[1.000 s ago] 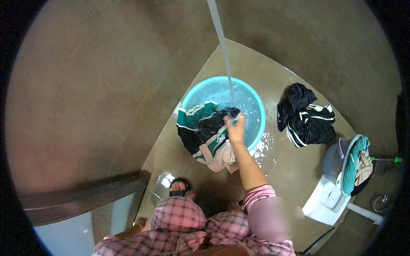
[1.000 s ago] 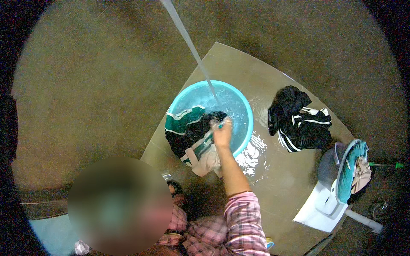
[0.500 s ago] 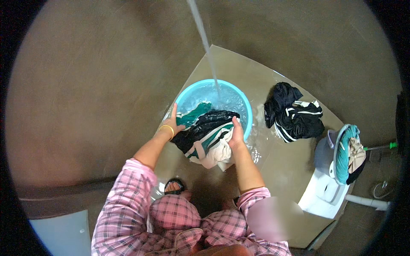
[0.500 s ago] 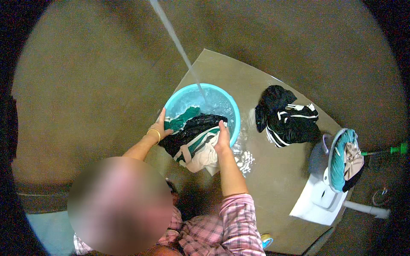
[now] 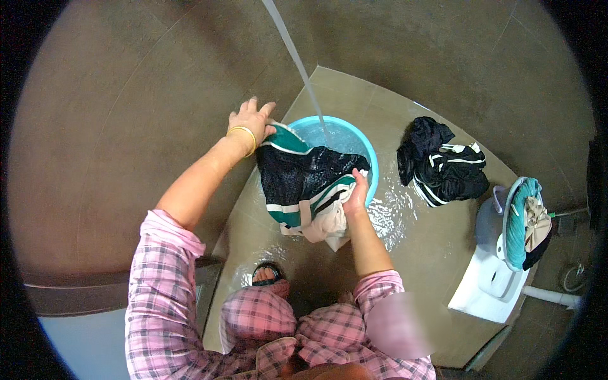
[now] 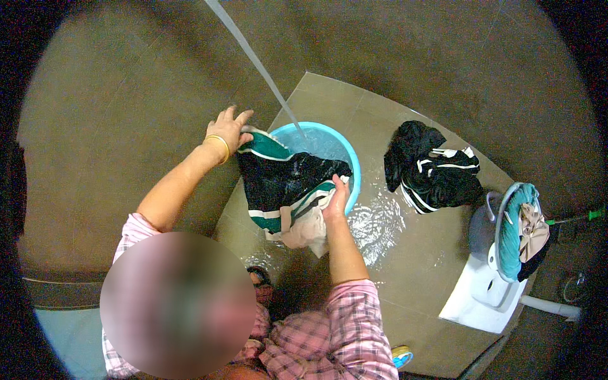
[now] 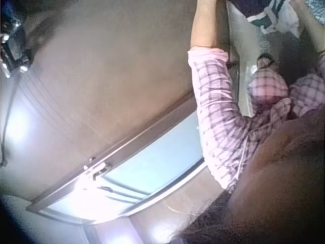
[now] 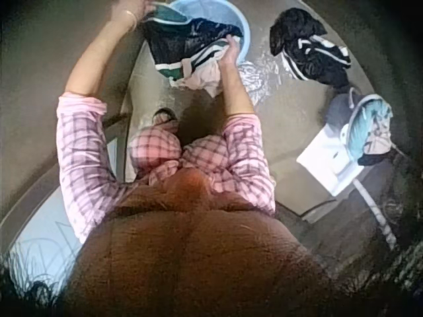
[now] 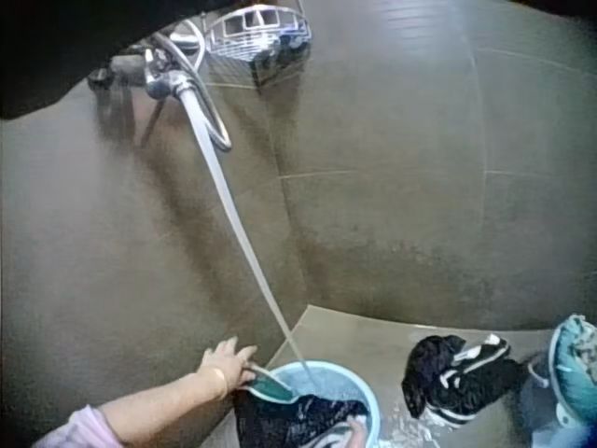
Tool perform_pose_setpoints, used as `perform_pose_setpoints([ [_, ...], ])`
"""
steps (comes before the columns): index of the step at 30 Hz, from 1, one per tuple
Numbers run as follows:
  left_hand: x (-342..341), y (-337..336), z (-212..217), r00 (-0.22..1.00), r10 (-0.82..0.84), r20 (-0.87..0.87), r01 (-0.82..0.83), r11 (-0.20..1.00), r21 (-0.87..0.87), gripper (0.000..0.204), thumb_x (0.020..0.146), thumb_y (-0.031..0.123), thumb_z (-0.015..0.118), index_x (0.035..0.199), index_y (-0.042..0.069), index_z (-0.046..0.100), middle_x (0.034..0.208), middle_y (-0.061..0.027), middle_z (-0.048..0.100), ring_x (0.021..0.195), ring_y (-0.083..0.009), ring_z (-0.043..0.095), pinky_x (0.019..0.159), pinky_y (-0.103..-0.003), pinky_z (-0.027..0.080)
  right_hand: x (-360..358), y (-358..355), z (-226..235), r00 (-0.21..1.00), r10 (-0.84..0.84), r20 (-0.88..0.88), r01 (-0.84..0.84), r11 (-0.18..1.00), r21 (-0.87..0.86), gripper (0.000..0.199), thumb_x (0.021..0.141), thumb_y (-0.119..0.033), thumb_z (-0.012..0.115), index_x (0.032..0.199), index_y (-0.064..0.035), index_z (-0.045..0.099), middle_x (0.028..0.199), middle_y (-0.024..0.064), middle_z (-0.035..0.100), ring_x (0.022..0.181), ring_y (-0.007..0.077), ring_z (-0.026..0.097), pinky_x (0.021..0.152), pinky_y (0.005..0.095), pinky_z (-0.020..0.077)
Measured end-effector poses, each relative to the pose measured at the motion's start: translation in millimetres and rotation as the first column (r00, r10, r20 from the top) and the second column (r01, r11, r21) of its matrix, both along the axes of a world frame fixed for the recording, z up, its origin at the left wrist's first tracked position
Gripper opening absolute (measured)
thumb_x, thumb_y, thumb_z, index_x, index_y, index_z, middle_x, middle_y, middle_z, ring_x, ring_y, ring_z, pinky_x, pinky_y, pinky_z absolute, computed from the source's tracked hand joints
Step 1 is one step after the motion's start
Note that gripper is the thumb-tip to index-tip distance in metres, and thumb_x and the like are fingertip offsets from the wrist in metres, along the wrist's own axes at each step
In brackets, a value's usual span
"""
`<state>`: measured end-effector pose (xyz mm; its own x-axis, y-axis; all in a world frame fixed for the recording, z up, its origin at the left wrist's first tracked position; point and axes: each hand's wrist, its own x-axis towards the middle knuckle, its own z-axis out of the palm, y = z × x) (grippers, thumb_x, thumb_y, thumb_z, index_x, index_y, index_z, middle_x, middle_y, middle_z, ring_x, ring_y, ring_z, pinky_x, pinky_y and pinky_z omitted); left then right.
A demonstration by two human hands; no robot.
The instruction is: The person hand-washes clothes in a blue plastic basin filled with water. They scrub and rinse a dark garment, then a white garment, and finally a green and white garment, squeezing each item to remove excess water before placing it aside.
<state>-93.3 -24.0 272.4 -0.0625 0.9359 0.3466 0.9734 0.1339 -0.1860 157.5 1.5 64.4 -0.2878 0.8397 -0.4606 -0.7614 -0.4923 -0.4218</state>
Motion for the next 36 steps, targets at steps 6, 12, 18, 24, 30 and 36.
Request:
perform_pose_setpoints([
  [6,103,-47,89,0.154,0.051,0.987,0.405,0.908,-0.110,0.019,0.079,0.020,0.069,0.074,0.005,0.059,0.074,-0.0020,0.060,0.069,-0.0078,0.051,0.062,-0.025,0.042,17,13,-25,0.973,-0.031,0.228,0.010,0.996,0.091,0.030,0.078,-0.017,0.065,0.105,-0.0101,0.055,0.095,0.0017,0.058,0.086,0.0161,0.054,0.079,0.0325,0.0432],
  [12,136,-122,149,-0.853,-0.244,0.461,0.398,0.266,0.878,0.006,0.083,0.013,0.066,0.076,0.013,0.065,0.058,-0.0016,0.058,0.042,-0.0080,0.048,0.037,-0.024,0.037,-4,2,-19,0.900,0.056,0.433,-0.081,0.996,0.039,0.033,0.076,-0.023,0.067,0.103,-0.0069,0.056,0.098,0.0039,0.057,0.090,0.0185,0.051,0.079,0.0337,0.0412],
  [18,180,-130,165,-0.859,-0.463,0.218,0.180,0.125,0.976,0.029,0.094,0.034,0.045,0.079,0.015,0.060,0.046,0.0030,0.041,0.034,-0.0069,0.038,0.032,-0.020,0.023,1,3,-32,0.592,-0.038,0.805,-0.110,0.986,0.127,0.047,0.080,-0.023,0.060,0.119,0.0008,0.050,0.110,0.0172,0.060,0.103,0.0323,0.055,0.089,0.0387,0.0408],
  [24,162,-136,168,-0.802,-0.438,0.406,0.377,0.156,0.913,0.047,0.095,0.039,0.040,0.053,0.020,0.036,0.044,0.0026,0.038,0.033,-0.0066,0.036,0.034,-0.020,0.023,-12,1,-22,0.320,0.100,0.942,-0.356,0.934,0.022,0.062,0.079,-0.029,0.058,0.133,-0.0025,0.042,0.117,0.0290,0.054,0.107,0.0435,0.053,0.092,0.0437,0.0422],
  [30,179,-131,162,-0.849,-0.476,0.227,0.153,0.189,0.970,0.043,0.094,0.042,0.046,0.057,0.019,0.041,0.046,0.0063,0.032,0.034,-0.0055,0.030,0.035,-0.021,0.022,-2,6,-34,0.306,0.140,0.942,-0.351,0.936,-0.026,0.065,0.077,-0.026,0.059,0.135,-0.0021,0.040,0.120,0.0270,0.054,0.112,0.0406,0.052,0.095,0.0426,0.0404],
  [36,139,-147,141,-0.845,-0.436,0.311,0.254,0.184,0.949,0.028,0.086,0.040,0.053,0.083,0.014,0.062,0.069,-0.0046,0.057,0.058,-0.0152,0.055,0.047,-0.029,0.040,-5,9,-42,0.898,0.188,0.397,-0.191,0.981,-0.032,0.053,0.068,-0.006,0.058,0.121,-0.0071,0.049,0.101,0.0124,0.057,0.095,0.0294,0.055,0.082,0.0399,0.0451],
])
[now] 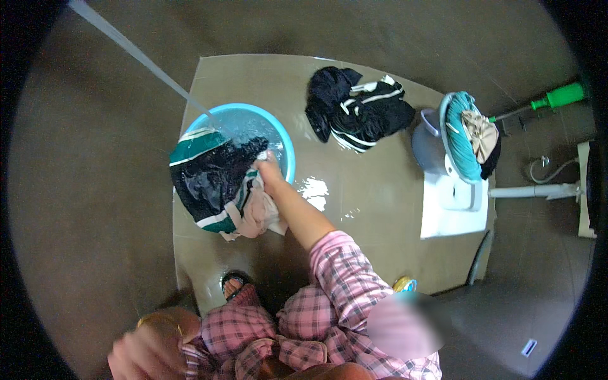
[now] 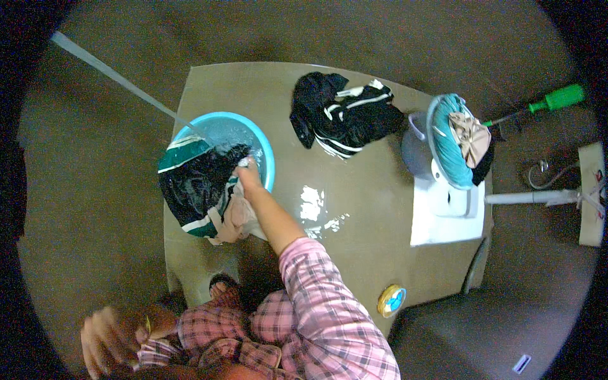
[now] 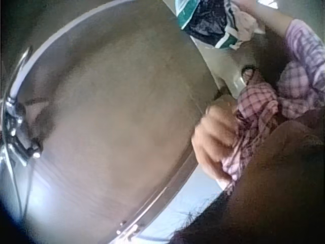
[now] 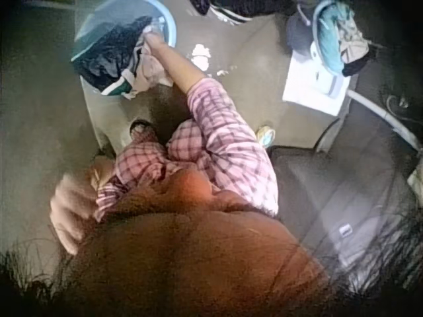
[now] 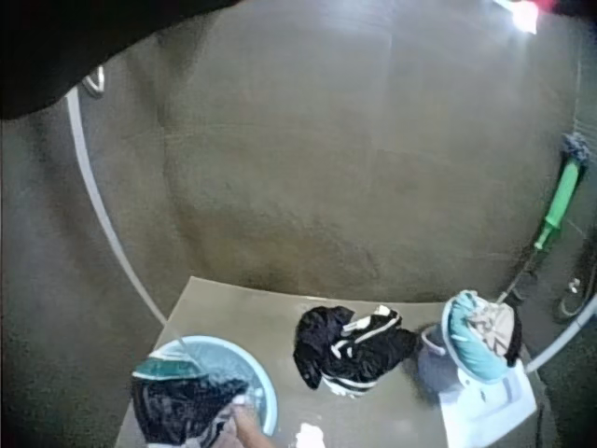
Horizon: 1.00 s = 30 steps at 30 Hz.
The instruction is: The person hand-washes clothes in a blue plastic basin filled with water. They scrub and rinse a dark garment, then a white garment, and finally a green and white garment, squeezing each item to remove excess water before placing it aside.
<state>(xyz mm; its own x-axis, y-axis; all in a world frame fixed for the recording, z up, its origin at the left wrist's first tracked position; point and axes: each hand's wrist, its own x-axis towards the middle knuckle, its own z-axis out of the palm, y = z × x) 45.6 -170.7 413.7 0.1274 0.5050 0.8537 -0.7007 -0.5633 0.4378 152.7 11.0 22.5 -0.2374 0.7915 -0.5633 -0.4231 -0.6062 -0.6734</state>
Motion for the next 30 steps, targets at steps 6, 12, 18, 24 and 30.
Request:
perform_pose_setpoints([
  [6,-34,131,-156,0.453,0.185,-0.872,-0.808,0.500,-0.313,0.028,0.087,0.009,0.058,0.115,0.008,0.059,0.106,-0.0061,0.057,0.095,-0.0164,0.055,0.081,-0.028,0.045,19,-9,24,0.884,0.105,-0.456,-0.174,0.978,-0.113,0.060,0.065,0.000,0.056,0.121,-0.0169,0.043,0.104,0.0058,0.053,0.094,0.0261,0.054,0.085,0.0453,0.0444],
  [12,-64,201,-321,-0.632,0.161,-0.758,-0.496,0.667,0.556,0.055,0.085,0.032,0.059,0.136,0.019,0.043,0.142,-0.0154,0.037,0.134,-0.0325,0.029,0.109,-0.048,0.022,-11,-4,25,0.938,-0.336,-0.087,0.340,0.940,0.033,0.047,0.070,0.008,0.048,0.115,-0.0069,0.046,0.097,0.0082,0.055,0.086,0.0217,0.054,0.079,0.0344,0.0459],
  [18,-76,208,-375,-0.869,0.072,-0.489,-0.170,0.885,0.432,0.061,0.082,0.029,0.058,0.139,0.019,0.038,0.150,-0.0096,0.025,0.138,-0.0302,0.022,0.105,-0.060,0.020,-12,-18,14,0.664,0.330,0.671,-0.564,0.811,0.159,0.043,0.079,-0.010,0.057,0.121,-0.0074,0.051,0.108,0.0105,0.060,0.091,0.0284,0.059,0.081,0.0383,0.0460],
  [24,-102,201,-400,0.033,0.027,-0.999,-0.993,-0.110,-0.036,0.070,0.081,0.035,0.063,0.140,0.011,0.033,0.131,-0.0182,0.048,0.119,-0.0316,0.047,0.098,-0.038,0.039,-21,-12,36,0.946,-0.321,-0.034,0.260,0.820,-0.509,0.028,0.083,-0.016,0.049,0.107,-0.0079,0.061,0.096,0.0118,0.061,0.089,0.0258,0.060,0.080,0.0390,0.0477],
  [30,-15,164,-338,0.396,0.227,-0.890,-0.845,0.469,-0.256,0.031,0.076,0.022,0.070,0.102,0.011,0.060,0.098,-0.0082,0.061,0.100,-0.0267,0.055,0.092,-0.039,0.041,-6,13,46,0.868,-0.135,-0.477,0.031,0.975,-0.219,0.065,0.082,-0.060,0.056,0.121,-0.0092,0.050,0.116,0.0116,0.055,0.106,0.0288,0.051,0.095,0.0468,0.0406],
])
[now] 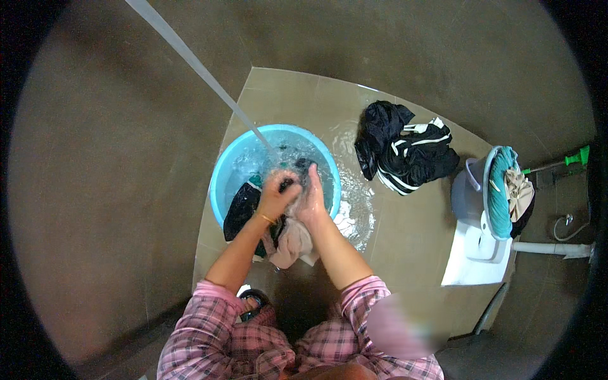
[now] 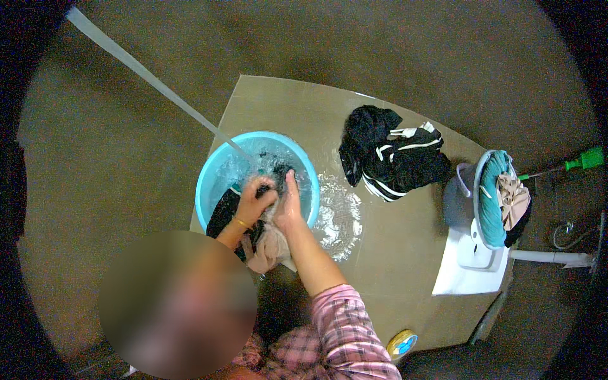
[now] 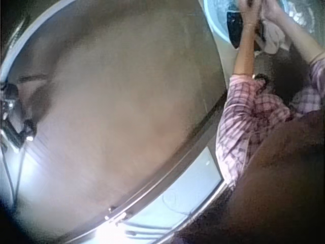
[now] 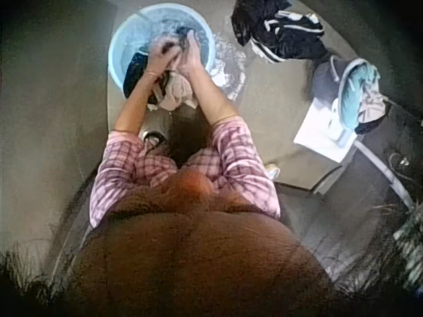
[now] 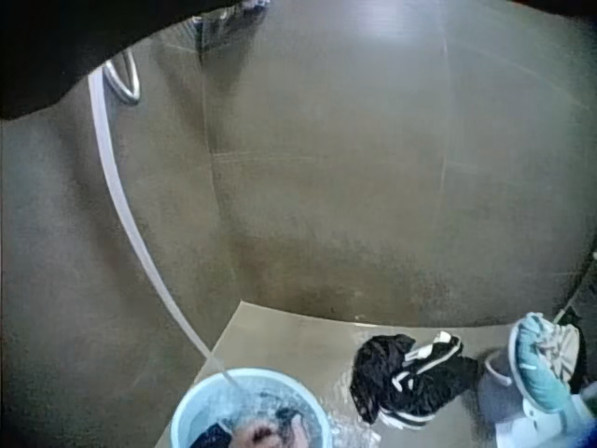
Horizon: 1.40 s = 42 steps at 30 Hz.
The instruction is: The person hand-washes clothes in a blue plastic basin filled with water. They scrub and rinse a dark garment, then a white garment, and finally a green and white garment, squeezing each item to remove excess water before placing it aside.
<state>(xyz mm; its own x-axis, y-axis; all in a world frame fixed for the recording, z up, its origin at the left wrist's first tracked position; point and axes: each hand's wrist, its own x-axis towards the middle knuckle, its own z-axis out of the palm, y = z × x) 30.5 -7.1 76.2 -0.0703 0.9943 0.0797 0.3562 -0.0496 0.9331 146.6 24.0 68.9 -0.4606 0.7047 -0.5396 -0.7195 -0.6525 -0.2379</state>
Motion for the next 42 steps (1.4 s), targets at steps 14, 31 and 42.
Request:
perform_pose_setpoints([
  [14,-2,48,19,0.922,0.304,-0.241,-0.335,0.937,-0.100,0.036,0.084,0.038,0.059,0.071,0.004,0.059,0.072,-0.0183,0.061,0.068,-0.0396,0.059,0.057,-0.045,0.045,-4,-16,10,0.919,0.184,0.348,-0.184,0.982,-0.033,0.039,0.094,-0.036,0.047,0.113,-0.0030,0.055,0.108,0.0096,0.060,0.095,0.0222,0.059,0.083,0.0366,0.0487],
  [31,-74,29,-46,0.828,0.026,-0.560,-0.177,0.960,-0.218,0.050,0.085,0.026,0.060,0.131,0.012,0.047,0.133,-0.0216,0.046,0.122,-0.0346,0.044,0.102,-0.041,0.034,5,4,-67,0.325,0.060,0.944,-0.491,0.864,0.115,0.038,0.082,-0.019,0.053,0.116,-0.0033,0.059,0.117,0.0190,0.057,0.106,0.0359,0.054,0.091,0.0409,0.0436],
  [42,70,-33,71,0.912,-0.144,-0.385,0.215,0.965,0.149,0.023,0.078,0.032,0.067,0.080,0.009,0.062,0.087,-0.0100,0.059,0.081,-0.0307,0.059,0.068,-0.037,0.047,17,-22,-36,0.902,0.123,-0.414,-0.009,0.963,0.268,0.052,0.097,-0.042,0.034,0.138,-0.0093,0.037,0.135,0.0101,0.044,0.125,0.0242,0.040,0.107,0.0401,0.0298],
])
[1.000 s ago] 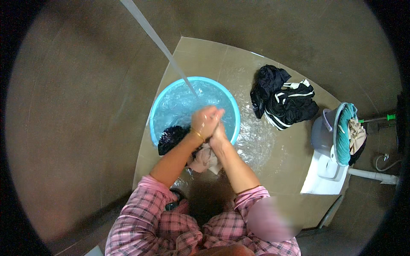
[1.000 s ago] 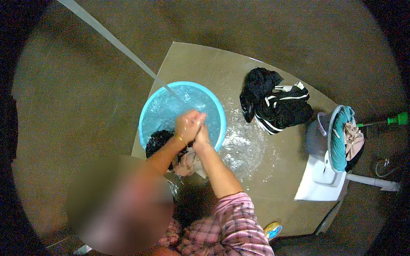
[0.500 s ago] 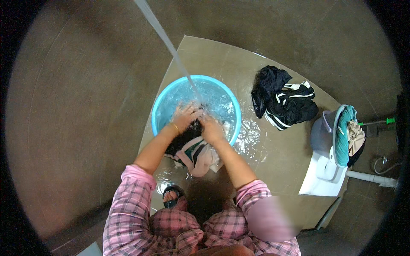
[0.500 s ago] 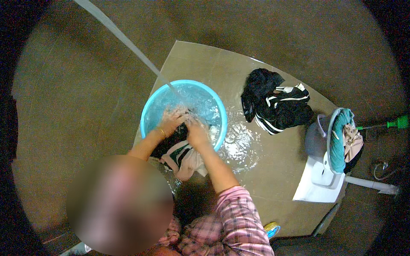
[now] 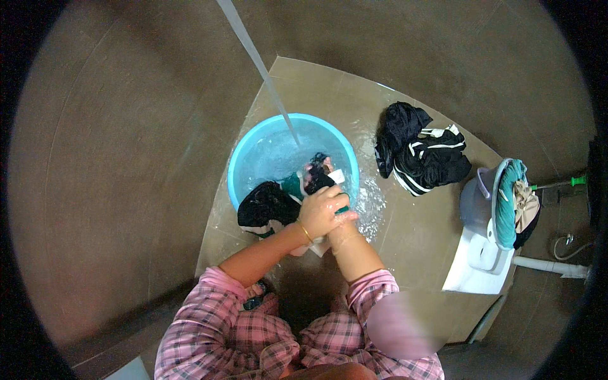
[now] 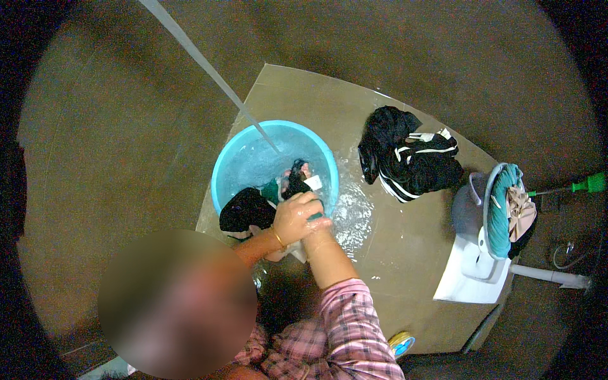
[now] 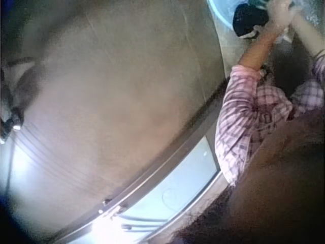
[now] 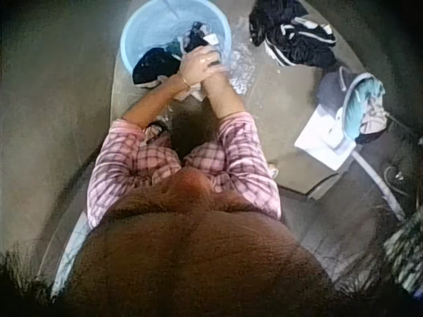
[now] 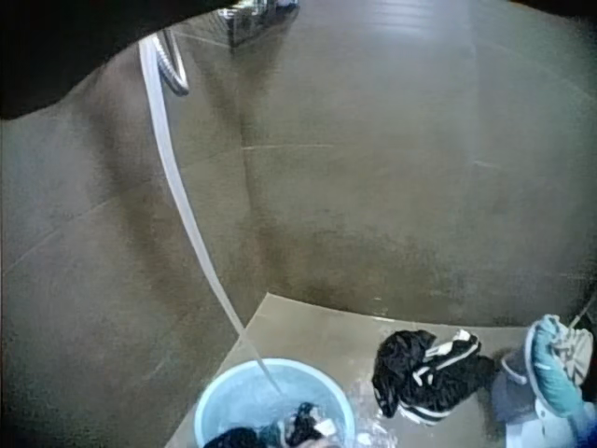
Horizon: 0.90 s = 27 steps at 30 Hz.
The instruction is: The person hand-washes clothes in a blue plastic basin filled with water. They scrub and rinse a dark garment, then a white garment, and finally a green and white garment, squeezing each item to remove excess water before placing it aside.
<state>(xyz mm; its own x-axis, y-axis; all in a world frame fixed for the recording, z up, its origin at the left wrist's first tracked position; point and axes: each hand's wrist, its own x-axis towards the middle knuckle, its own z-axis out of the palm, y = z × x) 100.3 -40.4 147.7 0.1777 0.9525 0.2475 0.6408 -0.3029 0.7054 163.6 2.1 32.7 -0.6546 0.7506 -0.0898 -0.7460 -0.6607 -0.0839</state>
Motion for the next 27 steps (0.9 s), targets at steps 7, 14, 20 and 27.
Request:
perform_pose_setpoints([
  [7,-97,79,-49,0.924,0.364,-0.118,-0.349,0.928,0.126,0.026,0.087,0.031,0.056,0.079,0.007,0.062,0.073,-0.0188,0.060,0.069,-0.0399,0.059,0.058,-0.046,0.044,-30,-1,80,0.736,0.137,0.663,0.047,0.967,-0.252,0.044,0.093,-0.037,0.046,0.116,0.0002,0.053,0.116,0.0102,0.057,0.102,0.0266,0.055,0.092,0.0343,0.0429],
  [14,-132,51,-112,0.779,0.549,-0.303,-0.586,0.810,-0.040,0.076,0.083,0.029,0.062,0.145,0.018,0.021,0.142,-0.0222,0.028,0.127,-0.0410,0.032,0.102,-0.050,0.032,-21,14,43,-0.236,-0.789,0.567,-0.334,0.614,0.716,0.051,0.087,-0.006,0.049,0.136,-0.0020,0.034,0.128,0.0272,0.044,0.119,0.0391,0.043,0.101,0.0415,0.0343],
  [20,-103,58,-50,0.560,-0.203,-0.803,-0.253,0.881,-0.399,0.061,0.086,0.019,0.056,0.143,0.020,0.032,0.153,-0.0124,0.013,0.139,-0.0327,0.019,0.109,-0.053,0.023,8,40,-22,-0.375,-0.516,0.770,-0.797,0.604,0.017,0.051,0.088,-0.023,0.051,0.135,-0.0058,0.041,0.138,0.0180,0.040,0.126,0.0372,0.039,0.104,0.0454,0.0327],
  [27,-83,27,-64,0.981,0.093,0.172,-0.080,0.994,-0.079,0.038,0.069,0.025,0.076,0.098,0.006,0.061,0.133,-0.0189,0.045,0.119,-0.0356,0.044,0.100,-0.044,0.035,-20,21,-25,0.919,0.116,0.376,0.040,0.923,-0.384,0.063,0.088,-0.057,0.049,0.130,-0.0106,0.044,0.125,0.0096,0.050,0.111,0.0259,0.048,0.099,0.0448,0.0370],
])
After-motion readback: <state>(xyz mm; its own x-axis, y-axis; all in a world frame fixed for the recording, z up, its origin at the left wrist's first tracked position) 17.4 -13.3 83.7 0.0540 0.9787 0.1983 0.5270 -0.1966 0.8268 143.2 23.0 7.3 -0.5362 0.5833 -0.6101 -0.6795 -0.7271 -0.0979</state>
